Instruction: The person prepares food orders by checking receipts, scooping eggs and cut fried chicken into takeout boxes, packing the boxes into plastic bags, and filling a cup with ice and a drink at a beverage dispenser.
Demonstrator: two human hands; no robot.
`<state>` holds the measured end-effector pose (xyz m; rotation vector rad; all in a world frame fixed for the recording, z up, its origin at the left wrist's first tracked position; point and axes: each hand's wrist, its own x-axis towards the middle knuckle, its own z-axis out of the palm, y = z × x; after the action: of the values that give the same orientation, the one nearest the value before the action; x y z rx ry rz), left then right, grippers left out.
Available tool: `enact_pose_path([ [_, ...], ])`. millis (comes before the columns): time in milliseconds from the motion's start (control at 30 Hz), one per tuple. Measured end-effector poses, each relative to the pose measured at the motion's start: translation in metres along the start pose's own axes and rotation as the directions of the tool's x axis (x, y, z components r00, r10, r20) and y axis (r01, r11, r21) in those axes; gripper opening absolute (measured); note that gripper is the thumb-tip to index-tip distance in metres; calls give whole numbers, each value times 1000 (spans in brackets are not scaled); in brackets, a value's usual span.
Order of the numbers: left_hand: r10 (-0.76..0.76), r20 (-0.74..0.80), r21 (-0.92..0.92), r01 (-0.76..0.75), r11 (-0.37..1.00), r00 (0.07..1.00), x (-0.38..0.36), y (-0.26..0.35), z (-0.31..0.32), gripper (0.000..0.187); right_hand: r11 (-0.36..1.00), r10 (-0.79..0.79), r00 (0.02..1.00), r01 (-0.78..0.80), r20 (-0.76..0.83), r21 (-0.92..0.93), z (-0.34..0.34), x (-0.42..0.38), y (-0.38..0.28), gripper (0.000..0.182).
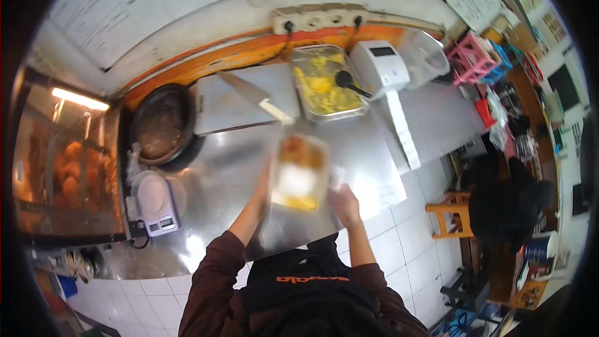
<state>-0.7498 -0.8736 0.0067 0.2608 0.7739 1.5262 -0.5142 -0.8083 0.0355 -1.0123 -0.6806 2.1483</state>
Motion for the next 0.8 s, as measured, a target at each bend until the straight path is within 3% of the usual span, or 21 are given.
enact_pose_path([
  [33, -24, 15, 5, 24, 1000, 1000, 13, -35, -4, 53, 998, -59, 998, 58, 24, 32, -6, -7, -5, 24],
  [67, 70, -86, 76, -64, 995, 994, 34, -83, -19, 50, 991, -122, 991, 119, 48, 62, -16, -16, -14, 22],
  [133, 155, -156, 154, -131, 979, 976, 60, -123, 21, 47, 989, -147, 989, 148, -26, 29, -42, -31, -48, 21],
  [200, -93, -42, 23, 94, 995, 995, 58, -121, 128, 58, 984, -177, 980, 176, -93, -16, -93, -38, -82, 19],
  [233, -20, 20, 305, 13, 952, 1000, 72, -141, 150, 61, 988, -152, 982, 153, -113, 2, -125, -39, -99, 19],
  [267, -29, 38, 306, 15, 952, 999, 88, -164, 174, 61, 991, -125, 983, 129, -131, 24, -157, -39, -117, 19],
  [333, -143, 101, 88, 134, 987, 985, 126, -214, 213, 58, 986, -165, 977, 169, -137, 18, -203, -42, -161, 20],
  [400, 2, 50, 187, -11, 982, 999, 183, -284, 231, 48, 970, -239, 961, 229, -143, -81, -253, -33, -199, 22],
  [467, -11, 105, 224, -13, 974, 994, 208, -302, 293, 50, 970, -240, 959, 232, -148, -71, -303, -20, -228, 21],
  [500, 59, 116, 361, -97, 927, 992, 224, -303, 321, 49, 973, -227, 962, 216, -155, -80, -324, -7, -243, 21],
  [533, 14, 114, 617, -82, 783, 993, 240, -297, 351, 48, 974, -219, 963, 207, -154, -91, -340, 11, -260, 21],
  [600, 139, 193, 609, -230, 759, 971, 307, -328, 368, 48, 968, -247, 954, 235, -170, -88, -368, 56, -293, 20],
  [667, 90, 263, 655, -246, 715, 961, 358, -325, 399, 48, 958, -282, 921, 254, -269, -136, -402, 104, -320, 19],
  [700, 36, 325, 690, -263, 674, 945, 384, -323, 414, 48, 899, -420, 875, 365, -241, -241, -435, 136, -325, 21],
  [733, -42, 198, 628, -93, 773, 979, 416, -326, 417, 47, 899, -421, 874, 367, -241, -239, -437, 147, -348, 21],
  [800, 306, 241, 644, -387, 659, 921, 469, -332, 438, 38, 636, -707, 679, 490, -196, -597, -430, 166, -406, 23],
])
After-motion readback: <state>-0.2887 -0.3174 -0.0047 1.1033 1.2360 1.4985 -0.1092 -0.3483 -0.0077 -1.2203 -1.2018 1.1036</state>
